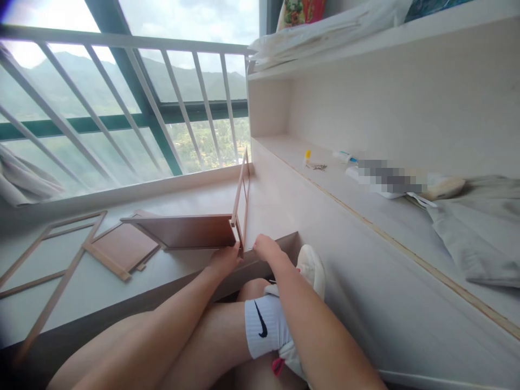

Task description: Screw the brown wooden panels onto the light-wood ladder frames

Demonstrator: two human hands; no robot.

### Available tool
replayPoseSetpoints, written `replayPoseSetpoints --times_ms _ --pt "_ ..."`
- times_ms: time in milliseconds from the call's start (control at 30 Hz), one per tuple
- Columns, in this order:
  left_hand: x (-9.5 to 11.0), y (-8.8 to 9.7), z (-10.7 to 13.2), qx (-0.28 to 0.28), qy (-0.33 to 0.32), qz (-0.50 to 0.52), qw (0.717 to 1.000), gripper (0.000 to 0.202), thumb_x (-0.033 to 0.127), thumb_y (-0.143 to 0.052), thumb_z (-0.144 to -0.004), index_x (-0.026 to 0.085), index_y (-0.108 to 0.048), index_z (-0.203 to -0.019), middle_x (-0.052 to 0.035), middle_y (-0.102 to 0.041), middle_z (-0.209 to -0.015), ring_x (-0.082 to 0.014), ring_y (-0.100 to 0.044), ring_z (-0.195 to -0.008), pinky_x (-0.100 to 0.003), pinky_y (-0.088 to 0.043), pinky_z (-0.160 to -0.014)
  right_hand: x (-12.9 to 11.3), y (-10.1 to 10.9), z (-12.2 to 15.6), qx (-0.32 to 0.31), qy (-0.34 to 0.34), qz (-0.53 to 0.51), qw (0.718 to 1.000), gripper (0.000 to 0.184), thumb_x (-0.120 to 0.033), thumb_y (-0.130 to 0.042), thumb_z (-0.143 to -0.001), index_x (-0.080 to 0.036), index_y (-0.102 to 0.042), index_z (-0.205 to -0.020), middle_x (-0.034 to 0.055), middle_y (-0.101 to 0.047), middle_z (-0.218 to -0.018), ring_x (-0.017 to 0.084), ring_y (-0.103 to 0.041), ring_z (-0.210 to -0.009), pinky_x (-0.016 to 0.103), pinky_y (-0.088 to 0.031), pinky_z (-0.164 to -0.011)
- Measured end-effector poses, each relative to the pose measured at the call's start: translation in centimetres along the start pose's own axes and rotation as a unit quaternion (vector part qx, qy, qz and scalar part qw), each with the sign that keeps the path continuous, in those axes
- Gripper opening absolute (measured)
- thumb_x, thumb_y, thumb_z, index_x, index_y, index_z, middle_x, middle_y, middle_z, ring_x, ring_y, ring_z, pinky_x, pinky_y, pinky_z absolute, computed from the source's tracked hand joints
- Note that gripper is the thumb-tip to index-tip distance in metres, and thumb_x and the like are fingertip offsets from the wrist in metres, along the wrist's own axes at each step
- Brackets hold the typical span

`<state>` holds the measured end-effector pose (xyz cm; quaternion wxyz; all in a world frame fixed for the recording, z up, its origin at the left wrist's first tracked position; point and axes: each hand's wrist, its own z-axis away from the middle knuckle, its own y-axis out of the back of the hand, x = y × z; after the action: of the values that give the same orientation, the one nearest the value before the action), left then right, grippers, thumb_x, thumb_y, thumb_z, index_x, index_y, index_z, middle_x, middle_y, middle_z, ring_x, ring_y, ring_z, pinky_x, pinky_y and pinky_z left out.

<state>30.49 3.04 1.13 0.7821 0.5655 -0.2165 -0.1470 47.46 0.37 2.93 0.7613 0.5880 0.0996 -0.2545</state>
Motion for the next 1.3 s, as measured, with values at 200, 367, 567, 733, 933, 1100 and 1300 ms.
replayPoseSetpoints --times_ms 200,367,567,733,933,1100,1300 --pt "-0.1 0.0 0.0 0.034 -0.003 -0.059 0.998 0.04 0.036 -0.058 -0.087 0.02 -0.051 -0.123 -0.018 -0.07 -0.103 -0.0368 -0.067 -0.095 -0.043 -0.05 -0.075 0.6 -2.1 -2.0 -0.058 -0.006 -0.017 0.998 0.013 -0.019 -0.064 -0.08 -0.01 -0.073 -0.083 0.0101 -0.07 -0.075 0.015 -0.062 -0.07 0.022 -0.036 -0.056" --pt "0.1 0.1 0.1 0.045 -0.008 -0.085 0.995 0.033 0.038 -0.058 -0.088 0.022 -0.057 -0.117 -0.0138 -0.071 -0.1 -0.0323 -0.069 -0.092 -0.037 -0.05 -0.073 0.8 -2.4 -2.7 -0.07 -0.008 -0.028 0.997 0.015 -0.021 -0.065 -0.08 -0.01 -0.073 -0.087 0.0108 -0.071 -0.078 0.015 -0.062 -0.073 0.022 -0.036 -0.056" --pt "0.2 0.4 0.4 0.044 -0.019 -0.084 0.995 0.031 0.038 -0.056 -0.089 0.023 -0.06 -0.116 -0.0148 -0.071 -0.098 -0.034 -0.068 -0.091 -0.038 -0.049 -0.071 0.6 -2.6 -3.3 -0.076 0.01 -0.036 0.996 0.011 -0.018 -0.066 -0.078 -0.011 -0.073 -0.084 0.0097 -0.07 -0.074 0.015 -0.062 -0.071 0.022 -0.035 -0.054" --pt "0.3 0.7 0.9 0.036 -0.005 -0.062 0.997 0.033 0.041 -0.053 -0.09 0.026 -0.062 -0.118 -0.0139 -0.071 -0.101 -0.0304 -0.068 -0.093 -0.036 -0.047 -0.074 0.8 -3.1 -4.0 -0.081 0.027 -0.048 0.995 0.012 -0.019 -0.066 -0.078 -0.011 -0.073 -0.082 0.0085 -0.07 -0.073 0.013 -0.06 -0.065 0.022 -0.034 -0.052" --pt "-2.2 2.0 1.3 0.08 0.012 0.065 0.995 0.026 0.043 -0.056 -0.086 0.028 -0.071 -0.099 -0.0067 -0.073 -0.096 -0.0237 -0.067 -0.087 -0.029 -0.044 -0.068 1.4 -3.5 -4.5 -0.086 0.044 -0.057 0.994 0.012 -0.02 -0.066 -0.076 -0.011 -0.074 -0.08 0.0073 -0.07 -0.071 0.013 -0.058 -0.061 0.022 -0.034 -0.052" --pt "-8.4 4.5 1.4 0.075 0.126 0.206 0.968 0.033 0.047 -0.054 -0.081 0.019 -0.069 -0.074 -0.0045 -0.067 -0.066 -0.0178 -0.061 -0.055 -0.027 -0.037 -0.051 1.5 -3.7 -4.5 -0.09 0.05 -0.067 0.992 0.016 -0.021 -0.062 -0.079 -0.013 -0.075 -0.084 0.0055 -0.069 -0.07 0.011 -0.055 -0.057 0.022 -0.034 -0.051" --pt "-15.5 6.8 4.1 0.102 0.27 0.358 0.888 0.028 0.042 -0.067 -0.063 0.017 -0.066 -0.076 -0.0026 -0.062 -0.065 -0.0182 -0.057 -0.053 -0.024 -0.034 -0.043 1.2 -3.8 -4.5 -0.079 0.063 -0.066 0.993 0.017 -0.02 -0.062 -0.079 -0.015 -0.076 -0.087 0.0039 -0.07 -0.074 0.011 -0.057 -0.062 0.021 -0.036 -0.056"
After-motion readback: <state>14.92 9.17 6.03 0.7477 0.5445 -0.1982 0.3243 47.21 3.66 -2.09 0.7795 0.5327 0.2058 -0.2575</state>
